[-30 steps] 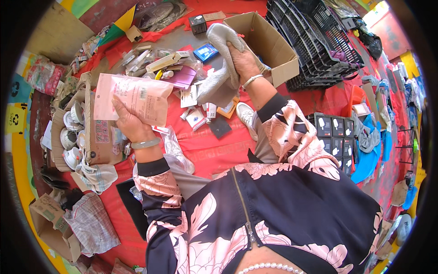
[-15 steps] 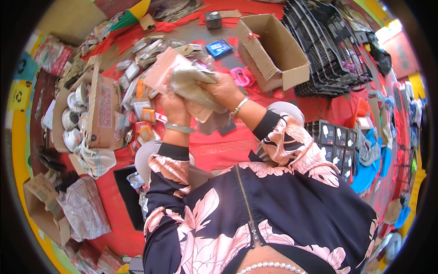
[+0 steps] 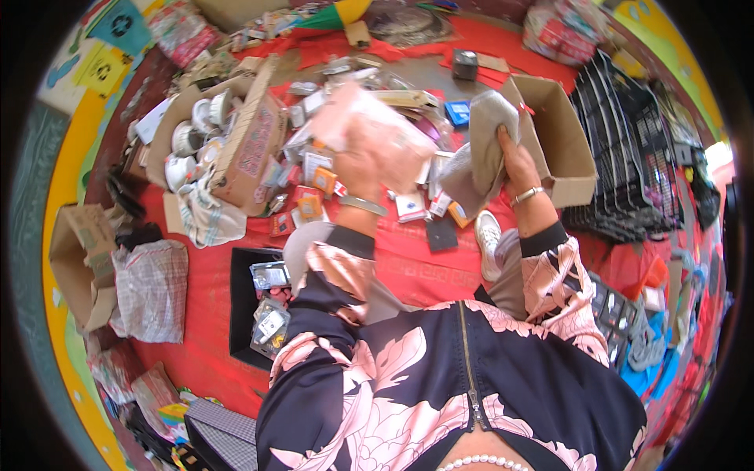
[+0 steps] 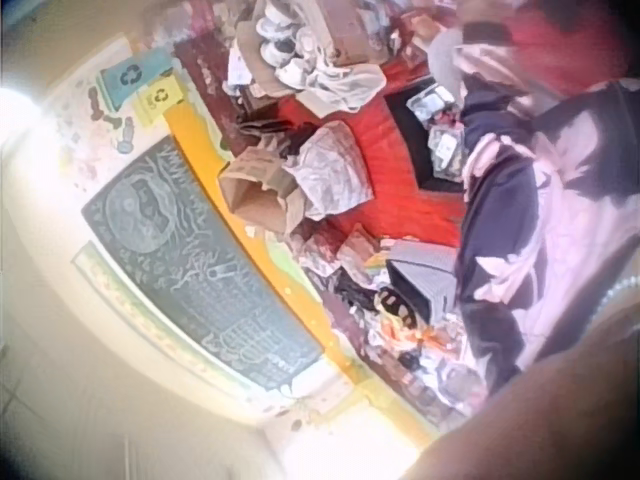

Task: The person sorts small packaged items and products by hand while sitting on the floor, picking up individual items, wiping some with a cloth, and placing them into boxes and bins.

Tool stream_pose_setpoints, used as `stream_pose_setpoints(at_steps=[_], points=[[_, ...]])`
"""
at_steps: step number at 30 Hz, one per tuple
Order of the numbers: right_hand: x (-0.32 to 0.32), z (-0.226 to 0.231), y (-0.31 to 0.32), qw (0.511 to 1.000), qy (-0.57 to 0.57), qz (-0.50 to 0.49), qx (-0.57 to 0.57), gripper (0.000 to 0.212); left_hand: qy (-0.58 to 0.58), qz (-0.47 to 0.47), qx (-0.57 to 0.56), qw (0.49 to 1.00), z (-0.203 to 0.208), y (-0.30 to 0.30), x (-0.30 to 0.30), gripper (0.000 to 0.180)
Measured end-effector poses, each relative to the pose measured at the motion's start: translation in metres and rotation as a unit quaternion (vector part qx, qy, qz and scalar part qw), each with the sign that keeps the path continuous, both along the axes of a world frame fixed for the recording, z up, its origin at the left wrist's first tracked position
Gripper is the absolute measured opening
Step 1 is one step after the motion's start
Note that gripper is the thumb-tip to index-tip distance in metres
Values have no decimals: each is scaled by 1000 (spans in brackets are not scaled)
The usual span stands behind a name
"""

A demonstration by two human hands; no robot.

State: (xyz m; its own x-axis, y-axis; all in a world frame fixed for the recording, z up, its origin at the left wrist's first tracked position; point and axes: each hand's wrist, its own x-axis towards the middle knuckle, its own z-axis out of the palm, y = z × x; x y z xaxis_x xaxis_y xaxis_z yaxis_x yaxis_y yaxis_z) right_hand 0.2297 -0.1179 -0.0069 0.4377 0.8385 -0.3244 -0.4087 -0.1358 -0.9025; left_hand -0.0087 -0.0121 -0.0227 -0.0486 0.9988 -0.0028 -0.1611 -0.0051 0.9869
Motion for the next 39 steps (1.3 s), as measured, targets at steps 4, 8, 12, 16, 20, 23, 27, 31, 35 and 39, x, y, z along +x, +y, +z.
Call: stream_pose_setpoints(at_steps=[4, 8, 12, 16, 20, 23, 27, 31, 35, 39], points=[[-53, -44, 2, 955, -147, 256, 39, 38, -55, -90, 46, 993, -31, -41, 22, 44], [-76, -61, 0, 981, -110, 146, 67, 28, -145, -115, -46, 982, -45, -50, 7, 41], [-87, -44, -7, 987, -99, 45, 117, 29, -89, -202, 61, 973, -46, -80, -3, 28], [-120, -37, -11, 984, -88, 92, 128, 31, -60, -173, 39, 982, -36, -107, -37, 22], [-129, -43, -8, 982, -141, 86, 93, 36, -184, -43, 89, 978, 10, -121, -97, 14], [-85, -66, 3, 999, -34, 19, 14, 36, -80, 170, 107, 976, 40, -118, -185, 23], [-73, -63, 9, 998, 43, 51, -3, 40, -60, 341, 100, 933, -4, -162, -325, 31], [-70, -84, 17, 998, 44, 50, -9, 39, -179, 451, -69, 872, -85, -253, -412, 30], [-80, -91, 24, 995, -1, 68, -67, 41, -164, 595, -151, 772, -132, -346, -427, 22], [-71, -106, 34, 986, 73, 143, -47, 43, -155, 620, -203, 741, -165, -372, -435, 19]])
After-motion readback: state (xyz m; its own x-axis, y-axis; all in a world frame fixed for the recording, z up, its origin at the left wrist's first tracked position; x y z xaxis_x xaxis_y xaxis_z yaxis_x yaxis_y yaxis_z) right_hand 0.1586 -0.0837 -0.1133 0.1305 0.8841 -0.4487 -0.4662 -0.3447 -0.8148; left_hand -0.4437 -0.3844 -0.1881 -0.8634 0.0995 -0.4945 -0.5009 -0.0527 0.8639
